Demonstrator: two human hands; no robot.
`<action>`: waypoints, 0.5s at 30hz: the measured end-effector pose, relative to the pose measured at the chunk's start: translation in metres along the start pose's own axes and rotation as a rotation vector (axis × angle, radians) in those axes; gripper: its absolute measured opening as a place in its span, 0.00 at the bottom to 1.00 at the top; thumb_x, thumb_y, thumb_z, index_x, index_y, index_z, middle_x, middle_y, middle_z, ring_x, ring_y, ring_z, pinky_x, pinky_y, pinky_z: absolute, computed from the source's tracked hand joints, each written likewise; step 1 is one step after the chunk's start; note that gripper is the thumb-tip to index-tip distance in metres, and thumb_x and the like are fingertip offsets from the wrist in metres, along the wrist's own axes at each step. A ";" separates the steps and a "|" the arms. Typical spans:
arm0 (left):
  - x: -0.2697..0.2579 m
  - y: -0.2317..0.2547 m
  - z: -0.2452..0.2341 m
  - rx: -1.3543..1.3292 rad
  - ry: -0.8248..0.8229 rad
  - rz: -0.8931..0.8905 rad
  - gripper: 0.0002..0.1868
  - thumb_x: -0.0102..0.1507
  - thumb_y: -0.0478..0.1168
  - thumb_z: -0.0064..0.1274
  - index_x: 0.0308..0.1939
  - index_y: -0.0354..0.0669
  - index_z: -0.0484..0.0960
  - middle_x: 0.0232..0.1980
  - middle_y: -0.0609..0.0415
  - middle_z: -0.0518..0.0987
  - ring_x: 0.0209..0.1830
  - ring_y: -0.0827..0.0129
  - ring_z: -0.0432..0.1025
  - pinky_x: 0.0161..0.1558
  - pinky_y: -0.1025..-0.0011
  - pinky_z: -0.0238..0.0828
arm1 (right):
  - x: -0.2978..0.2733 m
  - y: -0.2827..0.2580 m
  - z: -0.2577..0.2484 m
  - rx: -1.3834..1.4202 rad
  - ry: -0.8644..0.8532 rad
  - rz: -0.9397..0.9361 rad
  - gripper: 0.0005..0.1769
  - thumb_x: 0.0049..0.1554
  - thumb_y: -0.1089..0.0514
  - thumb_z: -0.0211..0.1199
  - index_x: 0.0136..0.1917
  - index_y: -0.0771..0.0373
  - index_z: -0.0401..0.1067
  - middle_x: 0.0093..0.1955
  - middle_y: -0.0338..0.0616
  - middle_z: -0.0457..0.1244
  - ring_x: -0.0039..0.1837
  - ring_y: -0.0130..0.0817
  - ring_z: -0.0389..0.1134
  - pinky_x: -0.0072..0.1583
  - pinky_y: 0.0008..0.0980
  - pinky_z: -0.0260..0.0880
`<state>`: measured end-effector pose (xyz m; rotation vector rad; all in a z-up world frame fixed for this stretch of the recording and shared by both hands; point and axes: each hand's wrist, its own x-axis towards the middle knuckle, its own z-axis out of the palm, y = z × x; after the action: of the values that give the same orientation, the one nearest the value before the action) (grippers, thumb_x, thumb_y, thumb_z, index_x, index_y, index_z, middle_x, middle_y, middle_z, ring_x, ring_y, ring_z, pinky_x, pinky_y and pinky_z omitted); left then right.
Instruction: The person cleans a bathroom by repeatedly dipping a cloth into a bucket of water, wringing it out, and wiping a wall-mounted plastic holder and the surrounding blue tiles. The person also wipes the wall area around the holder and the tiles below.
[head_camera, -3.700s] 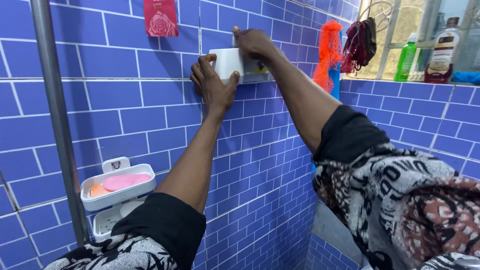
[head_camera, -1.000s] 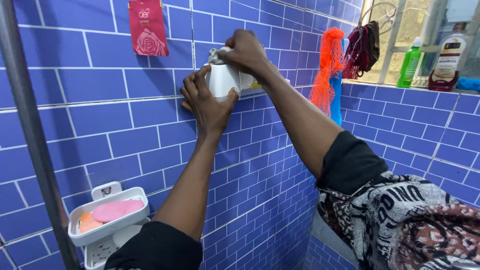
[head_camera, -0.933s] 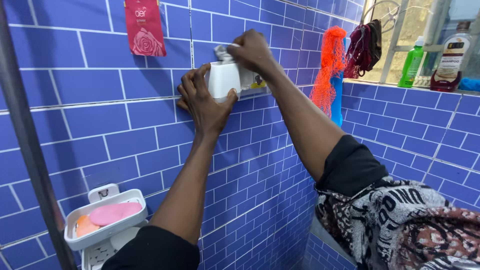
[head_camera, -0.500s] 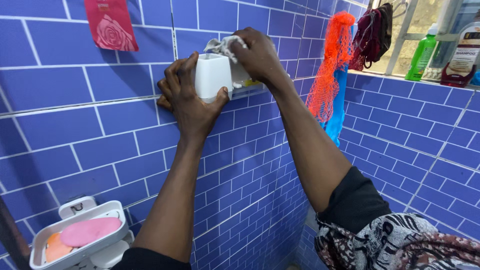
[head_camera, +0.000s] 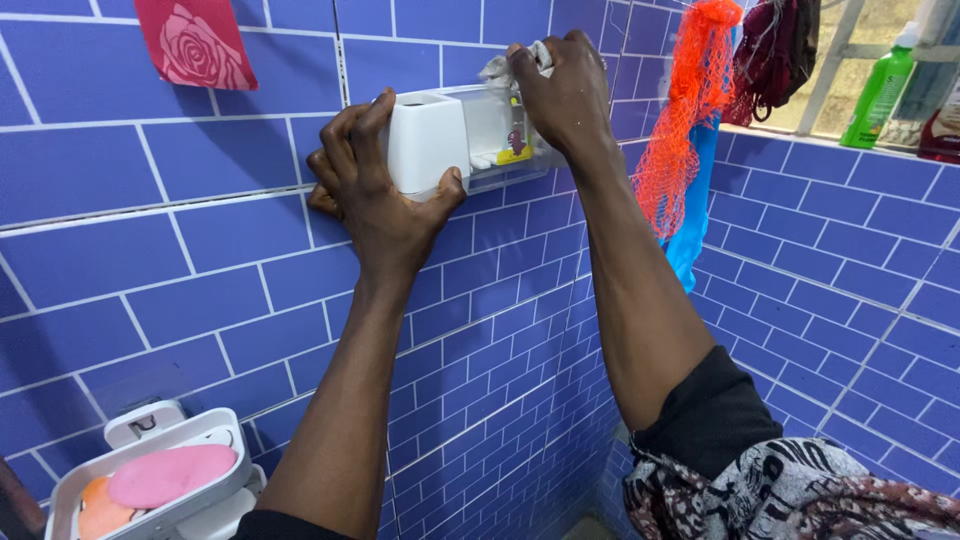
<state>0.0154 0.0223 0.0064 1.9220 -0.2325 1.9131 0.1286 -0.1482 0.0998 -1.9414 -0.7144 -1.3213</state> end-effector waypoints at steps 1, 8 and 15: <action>0.000 0.000 0.001 0.001 -0.006 -0.012 0.45 0.46 0.49 0.64 0.65 0.53 0.62 0.58 0.51 0.60 0.60 0.56 0.54 0.57 0.55 0.53 | 0.000 -0.001 0.000 0.023 -0.051 -0.004 0.23 0.58 0.44 0.56 0.36 0.68 0.71 0.40 0.51 0.57 0.44 0.43 0.61 0.47 0.46 0.59; 0.000 0.001 0.001 -0.012 0.004 0.009 0.45 0.46 0.47 0.65 0.65 0.54 0.61 0.59 0.51 0.60 0.62 0.56 0.53 0.60 0.54 0.53 | -0.030 -0.007 0.003 0.284 -0.043 -0.264 0.17 0.57 0.53 0.48 0.48 0.67 0.72 0.48 0.50 0.61 0.52 0.42 0.64 0.55 0.43 0.64; 0.000 0.003 0.000 -0.012 0.003 -0.020 0.46 0.45 0.47 0.66 0.65 0.54 0.61 0.59 0.52 0.60 0.61 0.55 0.53 0.58 0.53 0.52 | -0.024 -0.010 0.001 0.137 -0.078 0.054 0.17 0.59 0.53 0.45 0.50 0.64 0.71 0.49 0.51 0.62 0.51 0.43 0.64 0.55 0.44 0.63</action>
<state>0.0141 0.0200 0.0071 1.9070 -0.2222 1.8974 0.1132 -0.1432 0.0789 -1.8970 -0.7646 -1.1400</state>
